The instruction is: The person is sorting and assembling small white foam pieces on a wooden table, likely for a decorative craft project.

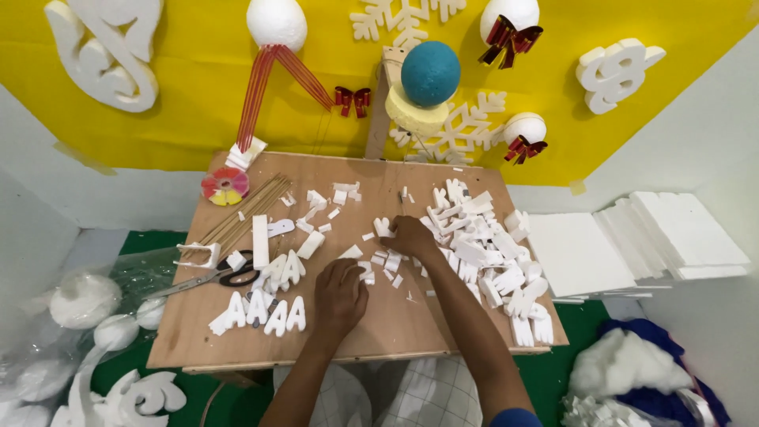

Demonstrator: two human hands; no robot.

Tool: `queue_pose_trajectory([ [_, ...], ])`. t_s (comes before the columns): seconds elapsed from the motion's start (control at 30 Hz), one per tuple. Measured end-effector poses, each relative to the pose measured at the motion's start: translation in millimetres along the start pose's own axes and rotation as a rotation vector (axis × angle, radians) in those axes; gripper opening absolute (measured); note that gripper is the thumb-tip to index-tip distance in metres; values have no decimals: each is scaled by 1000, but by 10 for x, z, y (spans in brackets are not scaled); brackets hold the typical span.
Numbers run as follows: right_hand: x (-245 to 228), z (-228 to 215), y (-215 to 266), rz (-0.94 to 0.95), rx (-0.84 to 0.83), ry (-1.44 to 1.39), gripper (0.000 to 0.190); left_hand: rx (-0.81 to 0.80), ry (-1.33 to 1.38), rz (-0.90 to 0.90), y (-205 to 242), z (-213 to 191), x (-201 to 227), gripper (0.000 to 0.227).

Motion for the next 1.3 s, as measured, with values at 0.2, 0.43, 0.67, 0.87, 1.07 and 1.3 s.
queue_pose_trajectory([
  [0.2, -165, -19, 103, -22, 24, -74, 51, -258, -69, -190, -516, 357, -311, 31],
  [0.43, 590, 311, -427, -197, 366, -500, 31, -894, 18, -326, -1073, 572, -427, 76],
  [0.67, 520, 261, -95, -163, 284, -344, 37, -842, -42, -287, -986, 1283, -772, 94],
  [0.87, 496, 298, -76, -61, 204, -313, 39, -753, -68, -257, -1015, 1263, -778, 75],
  [1.07, 511, 402, -138, 4, 230, -280, 33, -759, -81, -279, -1052, 1270, -786, 73],
  [1.3, 391, 364, -96, 80, 258, -234, 33, -798, -80, -311, -1138, 1185, -720, 77],
])
Point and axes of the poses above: each hand's wrist, its own y-axis away from the middle knuckle, its own z-axis out of the palm, x = y × z, the point moved 5 cm from there along -y, towards the middle knuckle
